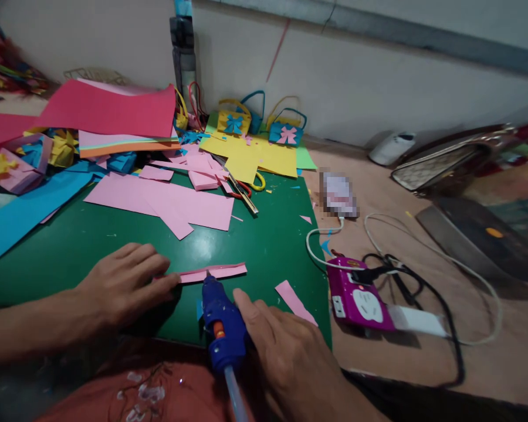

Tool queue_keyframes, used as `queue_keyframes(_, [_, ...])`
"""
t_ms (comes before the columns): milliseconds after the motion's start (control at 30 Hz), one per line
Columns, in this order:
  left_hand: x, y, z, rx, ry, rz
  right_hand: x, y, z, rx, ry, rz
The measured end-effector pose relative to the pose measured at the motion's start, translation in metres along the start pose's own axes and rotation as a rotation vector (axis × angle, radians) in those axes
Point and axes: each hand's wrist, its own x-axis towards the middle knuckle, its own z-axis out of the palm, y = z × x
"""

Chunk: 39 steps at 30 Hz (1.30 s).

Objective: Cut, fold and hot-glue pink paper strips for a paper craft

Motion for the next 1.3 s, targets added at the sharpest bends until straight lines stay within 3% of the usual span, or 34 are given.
queue_keyframes(167, [-0.006, 0.014, 0.004, 0.142, 0.036, 0.069, 0.003, -0.001, 0.000, 0.019, -0.014, 0.010])
queue_keyframes(367, [0.001, 0.008, 0.010, 0.164, 0.130, 0.107, 0.002, -0.001, 0.001, 0.009, -0.024, -0.005])
queue_keyframes(600, [-0.004, 0.009, 0.014, 0.237, 0.288, 0.010, 0.007, 0.002, 0.002, 0.046, -0.026, -0.019])
queue_keyframes(867, [-0.007, 0.009, 0.007, 0.303, 0.214, -0.014, 0.013, -0.003, -0.005, 0.063, -0.015, -0.018])
queue_keyframes(1067, [-0.010, 0.000, 0.011, 0.156, 0.307, -0.075, 0.013, 0.002, 0.003, 0.083, 0.002, -0.018])
queue_keyframes(1133, [-0.013, -0.005, 0.012, 0.037, 0.279, -0.208, 0.013, 0.004, 0.006, 0.104, 0.028, -0.020])
queue_keyframes(1233, [-0.014, -0.015, 0.009, -0.205, 0.099, -0.414, 0.013, 0.007, 0.010, 0.143, 0.026, -0.011])
queue_keyframes(1300, [-0.012, -0.021, 0.007, -0.329, -0.025, -0.450, 0.012, 0.007, 0.011, 0.162, 0.011, -0.003])
